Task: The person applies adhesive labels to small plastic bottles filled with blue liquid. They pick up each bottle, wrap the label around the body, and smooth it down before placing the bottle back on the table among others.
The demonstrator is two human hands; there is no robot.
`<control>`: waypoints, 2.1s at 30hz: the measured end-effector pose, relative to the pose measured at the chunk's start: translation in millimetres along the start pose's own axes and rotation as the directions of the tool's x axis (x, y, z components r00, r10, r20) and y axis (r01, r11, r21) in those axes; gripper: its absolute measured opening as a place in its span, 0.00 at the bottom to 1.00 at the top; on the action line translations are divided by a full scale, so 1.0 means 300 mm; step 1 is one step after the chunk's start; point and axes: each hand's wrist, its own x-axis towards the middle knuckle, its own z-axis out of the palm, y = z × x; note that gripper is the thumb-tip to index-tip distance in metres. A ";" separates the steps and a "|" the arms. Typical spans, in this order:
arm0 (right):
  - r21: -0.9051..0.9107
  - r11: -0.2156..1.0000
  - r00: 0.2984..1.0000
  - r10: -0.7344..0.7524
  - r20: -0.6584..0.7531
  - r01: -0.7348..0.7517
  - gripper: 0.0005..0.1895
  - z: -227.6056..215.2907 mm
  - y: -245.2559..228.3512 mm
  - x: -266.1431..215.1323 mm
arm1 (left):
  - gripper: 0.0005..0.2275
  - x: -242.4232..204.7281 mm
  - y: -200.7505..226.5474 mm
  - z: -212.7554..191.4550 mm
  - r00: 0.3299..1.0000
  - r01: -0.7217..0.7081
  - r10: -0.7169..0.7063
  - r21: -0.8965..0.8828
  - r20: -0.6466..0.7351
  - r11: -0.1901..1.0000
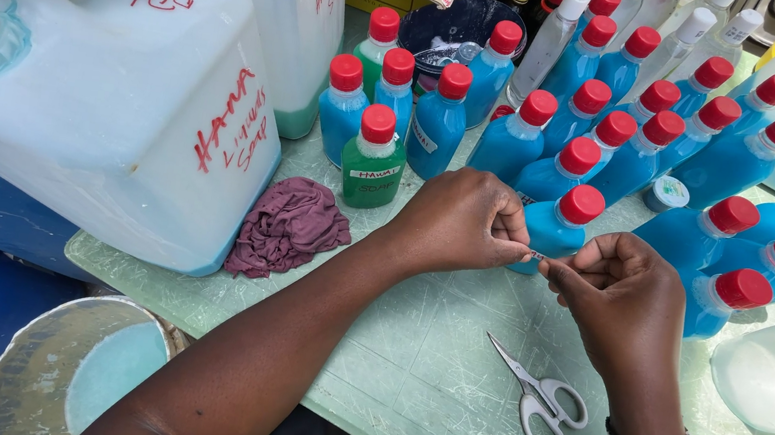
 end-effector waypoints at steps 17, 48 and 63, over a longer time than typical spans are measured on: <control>-0.131 0.989 0.990 -0.078 -0.116 0.063 0.13 0.022 0.021 -0.003 | 0.09 0.002 -0.020 0.063 0.992 -0.033 0.049 0.134 -0.117 0.990; -0.160 0.964 0.972 -0.224 -0.069 0.211 0.34 0.018 0.027 0.022 | 0.15 -0.006 -0.028 0.081 0.969 0.056 -0.006 0.200 -0.245 0.978; -0.155 0.932 0.945 -0.326 0.035 0.328 0.27 -0.029 0.058 0.047 | 0.16 0.041 -0.125 0.033 0.996 -0.089 0.089 0.001 -0.025 0.996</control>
